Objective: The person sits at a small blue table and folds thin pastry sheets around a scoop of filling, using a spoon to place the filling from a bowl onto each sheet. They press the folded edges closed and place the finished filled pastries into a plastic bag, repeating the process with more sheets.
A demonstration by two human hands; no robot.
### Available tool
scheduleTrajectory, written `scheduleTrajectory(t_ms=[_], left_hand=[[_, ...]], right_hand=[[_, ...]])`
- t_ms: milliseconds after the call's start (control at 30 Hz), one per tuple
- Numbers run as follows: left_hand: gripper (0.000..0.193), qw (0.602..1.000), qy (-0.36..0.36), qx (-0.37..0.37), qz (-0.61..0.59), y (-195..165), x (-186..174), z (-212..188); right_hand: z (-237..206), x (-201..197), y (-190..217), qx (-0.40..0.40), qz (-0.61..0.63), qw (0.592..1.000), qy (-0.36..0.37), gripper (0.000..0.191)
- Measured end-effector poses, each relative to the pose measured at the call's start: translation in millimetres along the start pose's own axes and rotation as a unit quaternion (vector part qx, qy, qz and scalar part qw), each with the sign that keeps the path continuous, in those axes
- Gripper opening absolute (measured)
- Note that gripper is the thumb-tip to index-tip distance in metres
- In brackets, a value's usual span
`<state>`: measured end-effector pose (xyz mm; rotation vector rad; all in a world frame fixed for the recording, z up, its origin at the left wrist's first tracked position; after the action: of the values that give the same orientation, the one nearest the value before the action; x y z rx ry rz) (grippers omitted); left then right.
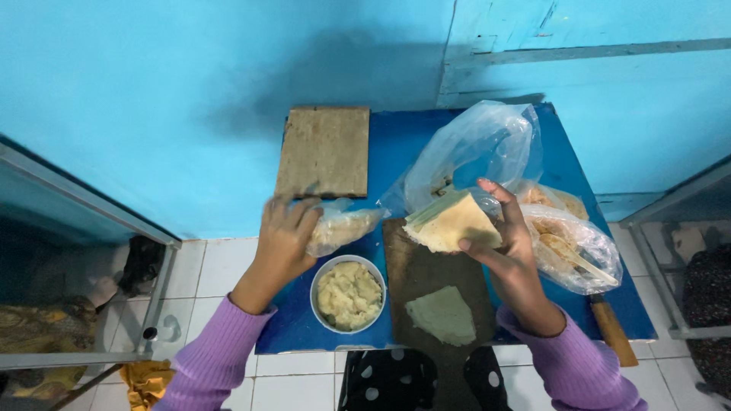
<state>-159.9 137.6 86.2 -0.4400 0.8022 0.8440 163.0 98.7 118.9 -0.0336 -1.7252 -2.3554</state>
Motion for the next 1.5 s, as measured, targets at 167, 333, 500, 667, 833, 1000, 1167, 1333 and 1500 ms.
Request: scheduleTrajectory(t_ms=[167,333,500,667,833,1000,1167,1333,1500], left_hand=[[0.049,0.997,-0.051,-0.024,-0.058,14,-4,11],[0.036,0.984,-0.125,0.092,0.089,22,12,39],[0.029,0.965,0.006,0.173,0.195,24,67,60],[0.048,0.989,0.095,0.109,0.027,17,72,40],[0.095,0.968,0.184,-0.119,-0.123,36,41,33],[0.038,0.970,0.220,-0.067,0.082,28,39,29],[0.046,0.996,0.049,0.067,-0.023,2,30,1],[0.047,0.985,0.141,0.029,-0.093,1,17,-9],[0.039,0.980,0.134,0.031,-0.142,-17,-10,-7]], right_hand=[[-1,-3,0,0.046,0.010,0.998,-0.034,0.082],[-3,-5,3,0.023,0.000,0.999,-0.024,0.080],[-6,-6,-1,0.032,-0.004,0.999,-0.026,0.080],[-7,-15,-2,0.044,0.000,0.998,-0.039,0.079],[-2,-9,1,0.007,-0.042,0.999,-0.011,0.078],[23,23,3,-0.012,-0.036,0.996,0.085,0.083],[70,73,-9,-0.005,-0.071,0.988,0.138,0.074],[130,138,-23,-0.158,-0.286,0.943,0.060,0.073],[154,162,-52,0.165,-0.189,0.968,0.021,0.074]])
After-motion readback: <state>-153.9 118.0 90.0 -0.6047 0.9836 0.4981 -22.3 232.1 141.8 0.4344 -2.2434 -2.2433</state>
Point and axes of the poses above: each hand's wrist, its own z-axis towards the middle knuckle, its own x-axis out of the palm, y = z × x, the point moved 4 cm from there along z, towards the middle knuckle, and after that the axes turned 1 degree about y, right-handed, at the moved point
